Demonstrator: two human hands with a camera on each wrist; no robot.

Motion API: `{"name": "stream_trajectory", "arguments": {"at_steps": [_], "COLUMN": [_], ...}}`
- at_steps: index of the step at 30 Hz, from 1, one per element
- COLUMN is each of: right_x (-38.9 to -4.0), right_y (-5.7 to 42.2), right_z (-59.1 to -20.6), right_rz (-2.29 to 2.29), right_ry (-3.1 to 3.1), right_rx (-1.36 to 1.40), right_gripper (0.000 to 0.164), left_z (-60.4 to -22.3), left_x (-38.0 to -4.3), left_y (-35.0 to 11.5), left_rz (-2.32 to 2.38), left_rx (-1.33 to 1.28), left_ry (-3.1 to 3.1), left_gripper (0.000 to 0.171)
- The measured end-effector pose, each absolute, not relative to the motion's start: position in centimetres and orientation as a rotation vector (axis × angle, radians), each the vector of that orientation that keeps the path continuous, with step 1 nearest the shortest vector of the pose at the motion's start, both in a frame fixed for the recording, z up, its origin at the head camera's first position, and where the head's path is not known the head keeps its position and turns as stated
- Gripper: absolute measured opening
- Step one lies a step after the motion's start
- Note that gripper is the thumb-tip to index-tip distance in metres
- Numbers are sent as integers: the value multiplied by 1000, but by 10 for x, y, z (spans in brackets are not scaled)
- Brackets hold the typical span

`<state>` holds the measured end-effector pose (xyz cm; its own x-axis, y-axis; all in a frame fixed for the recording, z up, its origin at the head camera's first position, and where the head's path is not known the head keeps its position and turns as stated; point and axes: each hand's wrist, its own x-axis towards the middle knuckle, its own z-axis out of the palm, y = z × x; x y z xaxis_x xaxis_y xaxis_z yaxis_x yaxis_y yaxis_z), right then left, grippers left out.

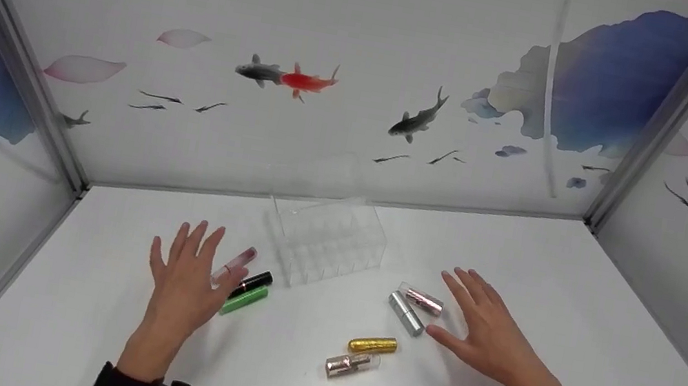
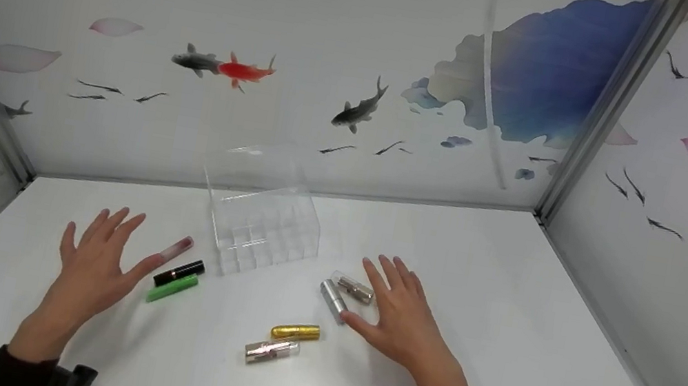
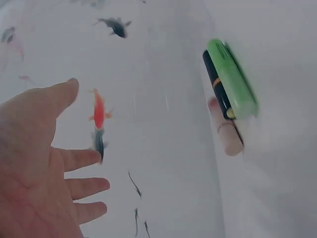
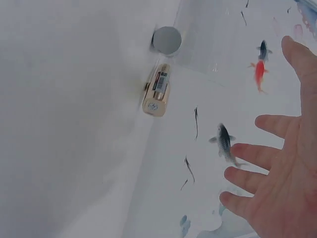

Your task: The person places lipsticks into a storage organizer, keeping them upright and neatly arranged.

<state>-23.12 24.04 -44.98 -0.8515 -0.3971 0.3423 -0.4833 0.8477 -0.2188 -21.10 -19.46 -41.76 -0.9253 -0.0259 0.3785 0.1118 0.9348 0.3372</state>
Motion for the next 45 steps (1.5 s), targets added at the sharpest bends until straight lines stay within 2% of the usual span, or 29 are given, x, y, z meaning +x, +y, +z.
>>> {"name": "stream_trajectory", "arguments": {"at_steps": [6,14,20,27,31,38,45], "right_x": [-223,-214,-212,-212,-211,-211,-212], "right_y": [215,179,157,142,136,131,129], "right_z": [-447,-444,-445,-450,-453,-459,-464], "right_rz": [483,507,517,482,457,397,384], "right_ry": [-2683,-2826,-2793,-2661,-2663,-2672,-2636], "right_rx": [881,1103,1261,1378,1396,1381,1380], "right_gripper": [74,44,29,15,15,17,14], "left_z": [-417,-422,-434,-446,-450,-457,-451], "left_x": [-203,-189,-189,-188,-188,-189,-193], "left_y": [-152,-107,-84,-66,-62,-61,-64], "left_rz": [-536,-608,-571,-501,-476,-471,-517], "left_rx": [-305,-605,-743,-780,-792,-837,-858], "left_ry": [-2632,-2878,-3069,-3053,-3038,-2967,-2998], "left_gripper": [53,32,32,34,33,18,14]}}
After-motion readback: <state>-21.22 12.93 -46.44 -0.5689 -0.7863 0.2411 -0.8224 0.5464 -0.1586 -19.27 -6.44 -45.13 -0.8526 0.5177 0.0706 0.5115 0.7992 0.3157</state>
